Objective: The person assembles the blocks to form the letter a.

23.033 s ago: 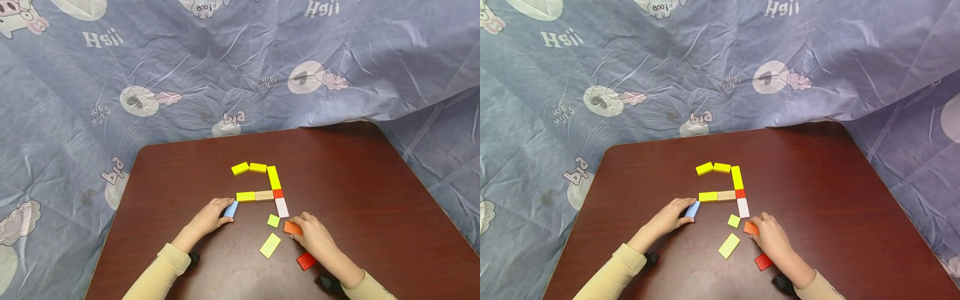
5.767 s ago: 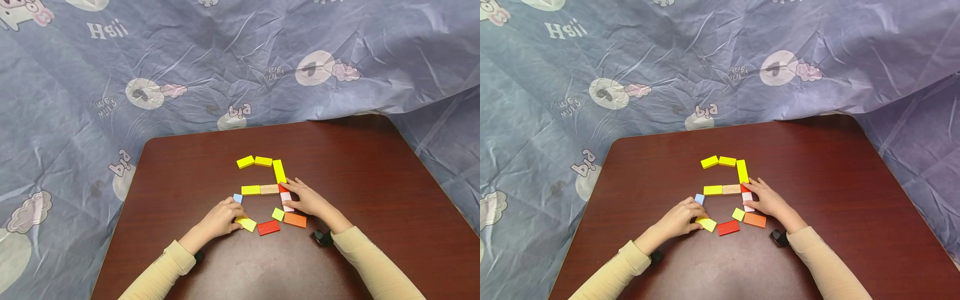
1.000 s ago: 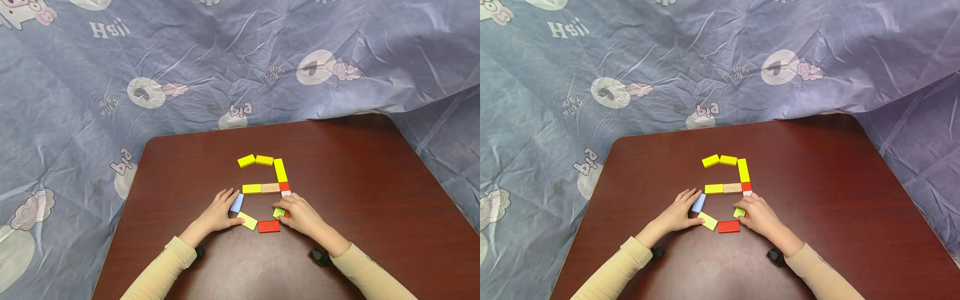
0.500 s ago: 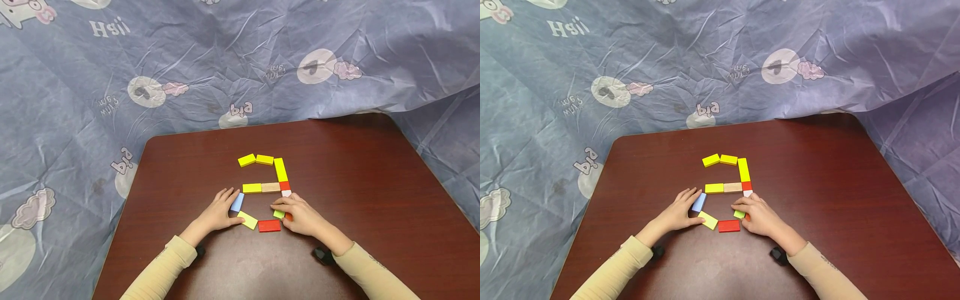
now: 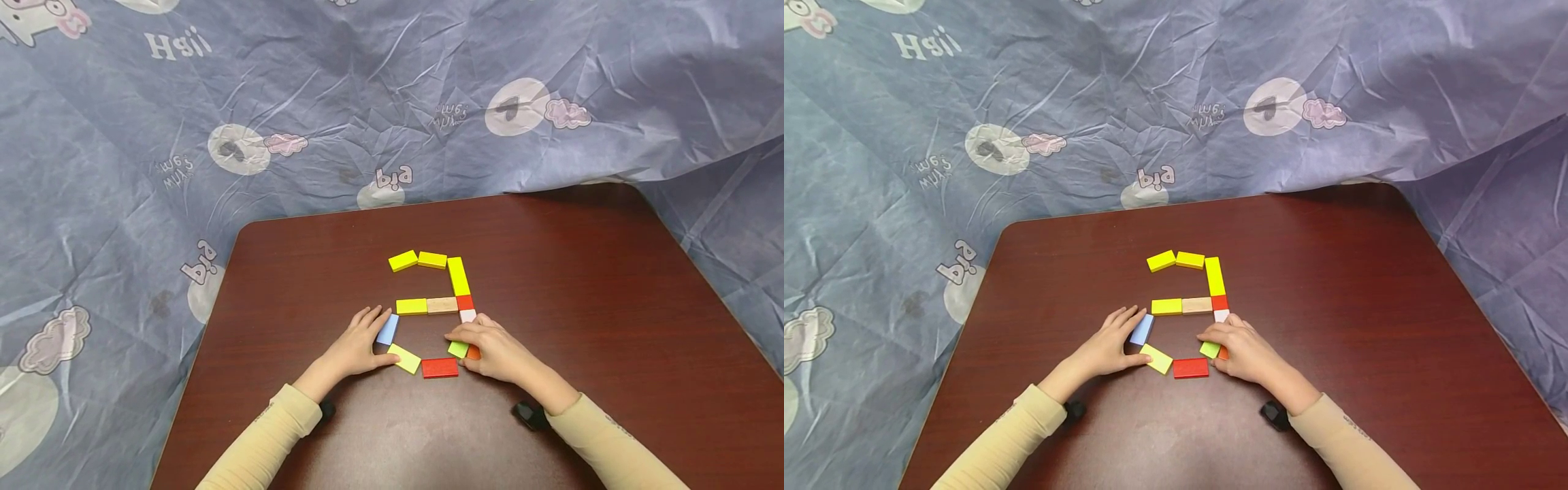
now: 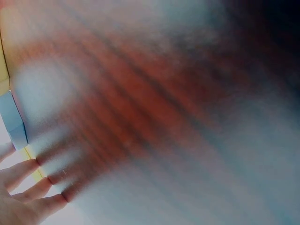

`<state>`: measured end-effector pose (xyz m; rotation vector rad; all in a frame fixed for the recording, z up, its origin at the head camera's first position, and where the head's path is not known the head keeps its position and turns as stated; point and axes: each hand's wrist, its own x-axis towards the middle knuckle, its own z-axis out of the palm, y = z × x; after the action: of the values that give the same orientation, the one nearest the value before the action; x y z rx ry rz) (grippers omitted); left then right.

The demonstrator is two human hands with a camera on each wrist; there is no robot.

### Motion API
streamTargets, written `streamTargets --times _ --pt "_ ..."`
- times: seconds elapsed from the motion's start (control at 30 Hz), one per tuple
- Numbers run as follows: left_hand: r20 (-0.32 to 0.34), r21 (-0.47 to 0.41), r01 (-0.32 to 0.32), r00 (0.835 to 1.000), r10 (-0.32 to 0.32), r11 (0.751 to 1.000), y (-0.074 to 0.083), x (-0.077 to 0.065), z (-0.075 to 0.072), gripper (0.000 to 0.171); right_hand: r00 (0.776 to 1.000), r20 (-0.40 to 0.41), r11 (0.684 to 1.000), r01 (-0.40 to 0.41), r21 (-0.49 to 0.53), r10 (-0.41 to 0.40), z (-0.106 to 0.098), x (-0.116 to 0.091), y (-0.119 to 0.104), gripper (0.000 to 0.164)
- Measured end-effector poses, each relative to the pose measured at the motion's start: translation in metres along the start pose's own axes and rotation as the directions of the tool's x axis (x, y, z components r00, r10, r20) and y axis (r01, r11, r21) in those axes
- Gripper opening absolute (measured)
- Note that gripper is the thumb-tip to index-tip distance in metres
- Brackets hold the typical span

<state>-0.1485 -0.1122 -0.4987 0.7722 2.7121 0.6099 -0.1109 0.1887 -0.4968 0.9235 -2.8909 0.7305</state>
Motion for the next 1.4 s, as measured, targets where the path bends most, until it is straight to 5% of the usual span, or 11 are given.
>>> streamTargets --times 0.5,1.4 --pt "0.008 0.015 0.007 1.000 -0.007 1.000 0.0008 -0.0010 -0.0003 0.094 0.999 -0.015 0.999 0.041 0.010 -0.040 -0.0008 -0.0053 0.0035 0.040" --pt "0.007 0.017 0.004 1.000 -0.004 1.000 -0.0008 -0.0010 0.0011 0.094 0.999 0.019 0.997 -0.027 0.070 0.026 -0.0014 -0.0101 0.0028 0.045"
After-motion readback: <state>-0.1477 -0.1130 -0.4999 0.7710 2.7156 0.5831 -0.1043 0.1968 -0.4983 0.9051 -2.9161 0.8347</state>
